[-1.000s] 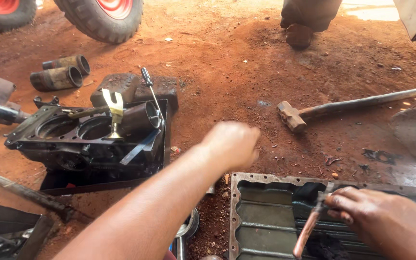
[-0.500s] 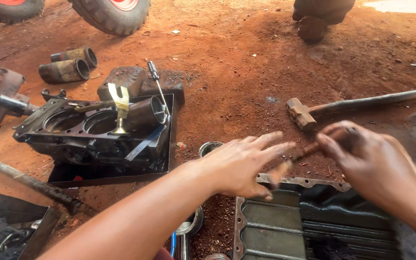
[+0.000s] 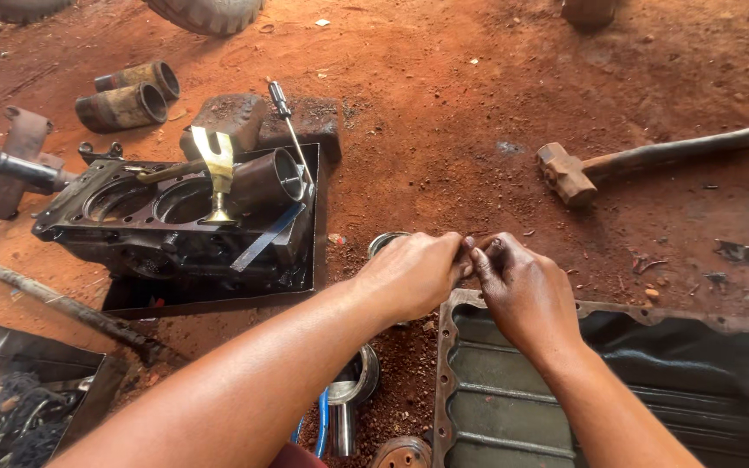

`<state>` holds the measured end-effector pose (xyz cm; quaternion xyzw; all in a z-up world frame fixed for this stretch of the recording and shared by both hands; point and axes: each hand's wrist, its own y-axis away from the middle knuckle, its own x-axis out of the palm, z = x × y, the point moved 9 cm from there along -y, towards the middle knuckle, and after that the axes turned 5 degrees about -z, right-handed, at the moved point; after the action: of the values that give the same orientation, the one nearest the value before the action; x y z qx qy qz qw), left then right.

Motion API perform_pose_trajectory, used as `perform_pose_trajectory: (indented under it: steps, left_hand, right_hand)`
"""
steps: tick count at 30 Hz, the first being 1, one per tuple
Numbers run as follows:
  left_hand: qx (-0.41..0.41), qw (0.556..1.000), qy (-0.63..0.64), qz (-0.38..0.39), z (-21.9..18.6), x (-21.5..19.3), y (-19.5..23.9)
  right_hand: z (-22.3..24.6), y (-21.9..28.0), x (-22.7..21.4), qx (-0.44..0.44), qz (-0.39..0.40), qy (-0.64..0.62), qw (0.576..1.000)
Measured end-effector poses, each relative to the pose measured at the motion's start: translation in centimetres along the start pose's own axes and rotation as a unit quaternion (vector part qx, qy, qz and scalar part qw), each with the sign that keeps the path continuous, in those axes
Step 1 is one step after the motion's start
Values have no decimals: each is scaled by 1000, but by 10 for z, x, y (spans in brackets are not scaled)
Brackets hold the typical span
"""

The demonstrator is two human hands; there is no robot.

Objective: The person cleans a metal engine component, likely an oil pan, using a small metal rod and a rag. They scrape the edges and interior surfaces to remove grime and then wipe the area with the cloth. The work is performed on a dirt ground with various tools and engine parts nearby.

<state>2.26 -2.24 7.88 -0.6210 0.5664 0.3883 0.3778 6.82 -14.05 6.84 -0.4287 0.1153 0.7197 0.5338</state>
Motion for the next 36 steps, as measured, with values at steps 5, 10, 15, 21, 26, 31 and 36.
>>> perform_pose_trajectory:
  steps: [5,10,15,21,26,31,36]
  left_hand:
    - [-54,995,-14,83,13,22,-5]
    - [-56,993,-24,97,27,34,-16]
    - [-12,1000,25,-9,33,23,-28]
    - [-37,986,109,-121,23,25,-4]
    - [-71,977,111,-169,22,17,-4]
    - [-55,976,93,-192,25,8,-5]
    - [-56,985,62,-149,47,-2,-27]
  right_hand:
    - [-14,0,21,17,18,2,1000]
    - [-28,9,40,61,60,15,996]
    - [-8,4,36,-11,17,20,1000]
    - [-28,-46,58,-49,160,-7,986]
    - [-24,-71,79,-95,234,-89,964]
    - [-21,-63,73,-147,144,-46,977]
    - [-17,-23,85,2,154,40,987]
